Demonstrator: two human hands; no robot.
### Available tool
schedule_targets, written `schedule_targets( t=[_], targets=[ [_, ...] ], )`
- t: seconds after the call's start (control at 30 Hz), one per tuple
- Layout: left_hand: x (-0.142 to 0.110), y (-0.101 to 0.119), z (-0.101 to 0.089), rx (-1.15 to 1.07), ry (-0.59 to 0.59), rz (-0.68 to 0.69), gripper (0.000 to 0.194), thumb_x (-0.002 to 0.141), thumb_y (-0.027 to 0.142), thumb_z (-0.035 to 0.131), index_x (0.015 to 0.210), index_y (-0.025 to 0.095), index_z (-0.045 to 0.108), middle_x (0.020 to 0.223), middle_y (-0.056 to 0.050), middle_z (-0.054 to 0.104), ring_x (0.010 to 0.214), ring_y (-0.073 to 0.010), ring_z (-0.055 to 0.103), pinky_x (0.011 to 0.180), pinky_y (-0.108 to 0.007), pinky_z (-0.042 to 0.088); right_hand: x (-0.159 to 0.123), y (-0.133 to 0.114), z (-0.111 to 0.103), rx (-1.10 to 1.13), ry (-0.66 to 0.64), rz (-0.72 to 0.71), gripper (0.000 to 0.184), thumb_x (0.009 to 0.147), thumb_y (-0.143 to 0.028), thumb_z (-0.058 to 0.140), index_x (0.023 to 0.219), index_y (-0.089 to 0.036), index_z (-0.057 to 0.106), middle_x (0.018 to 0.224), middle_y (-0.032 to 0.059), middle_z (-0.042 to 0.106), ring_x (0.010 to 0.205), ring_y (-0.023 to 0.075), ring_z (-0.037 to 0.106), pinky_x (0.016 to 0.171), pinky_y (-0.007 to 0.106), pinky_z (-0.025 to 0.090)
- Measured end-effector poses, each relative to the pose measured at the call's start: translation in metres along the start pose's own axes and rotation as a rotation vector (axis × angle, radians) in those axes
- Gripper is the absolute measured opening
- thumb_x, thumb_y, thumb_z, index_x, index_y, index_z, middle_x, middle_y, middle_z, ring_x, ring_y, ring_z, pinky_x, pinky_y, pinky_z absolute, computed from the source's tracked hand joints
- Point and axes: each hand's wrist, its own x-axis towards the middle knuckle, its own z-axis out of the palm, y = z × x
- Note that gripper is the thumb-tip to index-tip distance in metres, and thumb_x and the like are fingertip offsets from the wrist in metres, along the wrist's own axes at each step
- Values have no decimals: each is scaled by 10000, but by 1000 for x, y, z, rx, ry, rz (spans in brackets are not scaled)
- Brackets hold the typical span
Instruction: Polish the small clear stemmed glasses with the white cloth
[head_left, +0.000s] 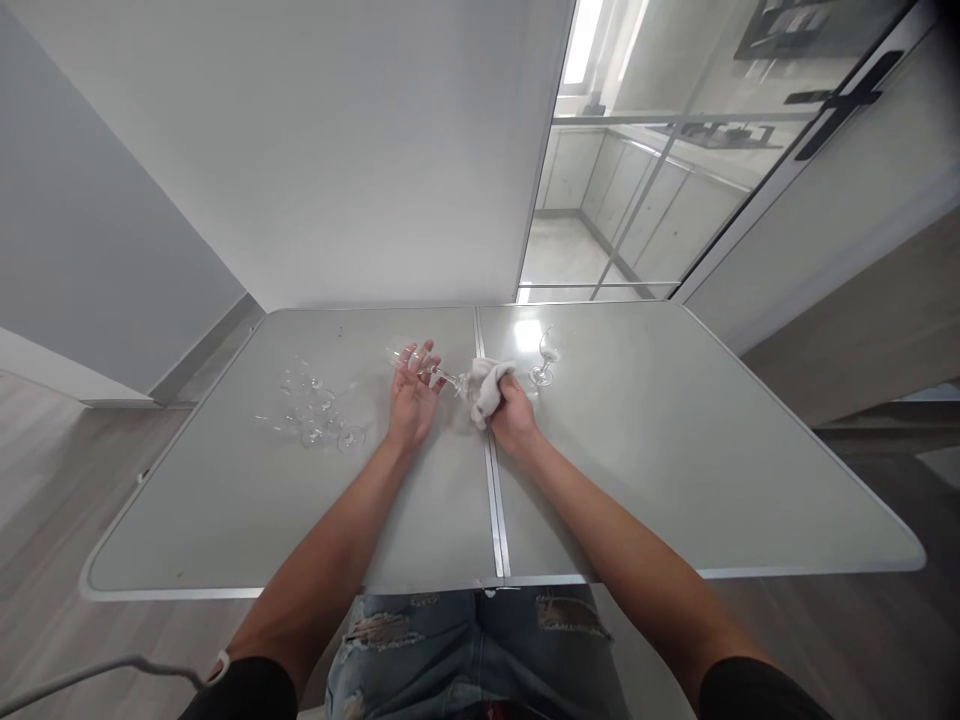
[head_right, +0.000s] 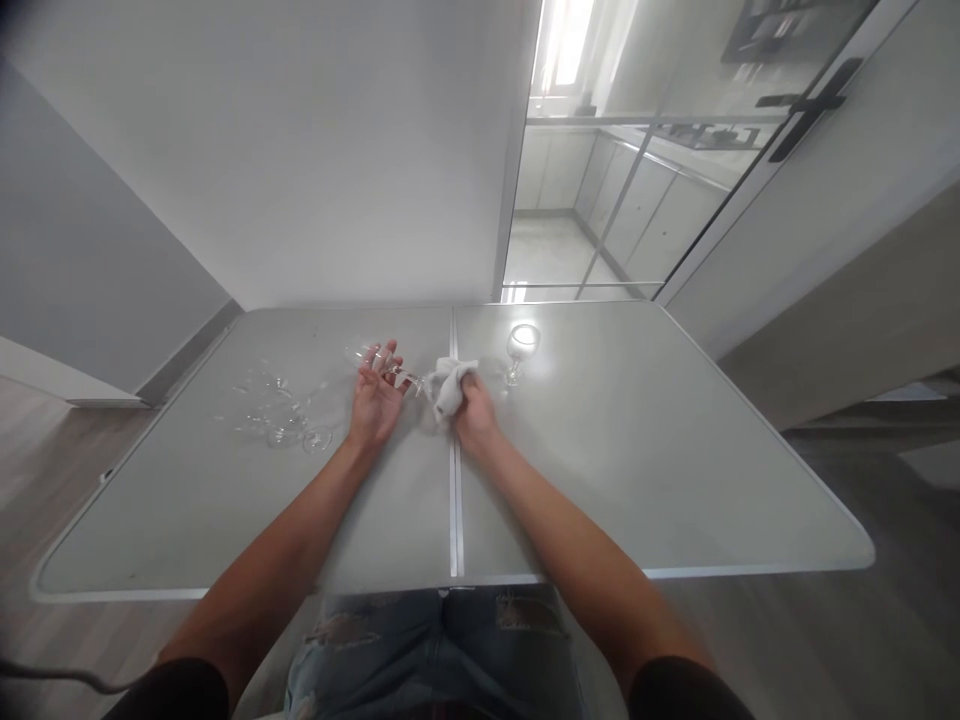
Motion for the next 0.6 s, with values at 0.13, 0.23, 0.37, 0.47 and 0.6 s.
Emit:
schedule_targets(
  t=[0.13,0.23,0.37,0.47,0.6],
  targets=[
    [-2,1,5,-18,-42,36,565,803,609,729,1277,350,561,1569,-78,446,1157,-193,625,905,-327,543,0,-4,1,94,32,-12,276,871,-485,623,1029,-260,618,949,34,697,910,190,656,690,286,538],
    [-6,-4,11,25,-103,36,684,708,529,847,1280,335,526,1503,-119,494,1083,-211,665,897,-360,554,-3,-7,5,127,-42,60,339,882,-519,563,1065,-243,637,1019,66,715,978,229,665,713,327,554],
    [-9,-9,15,117,-111,69,811,595,456,933,1264,308,500,1342,-125,592,1055,-237,692,934,-383,547,-10,-12,11,72,-139,132,631,881,-749,413,1133,-218,641,960,101,728,965,267,681,694,353,561],
    [-11,-11,14,182,-124,97,802,593,378,945,1251,296,495,1241,-97,647,1032,-221,701,954,-369,539,-11,-9,11,36,-128,127,493,835,-632,616,1102,-219,650,965,84,732,969,246,684,724,324,565],
    [-16,-13,13,360,-112,108,619,670,307,906,1180,264,558,990,-39,722,891,-187,711,897,-351,558,-8,-1,8,62,-70,108,314,805,-400,703,1053,-210,667,1051,78,732,1017,230,680,818,331,570]
  ],
)
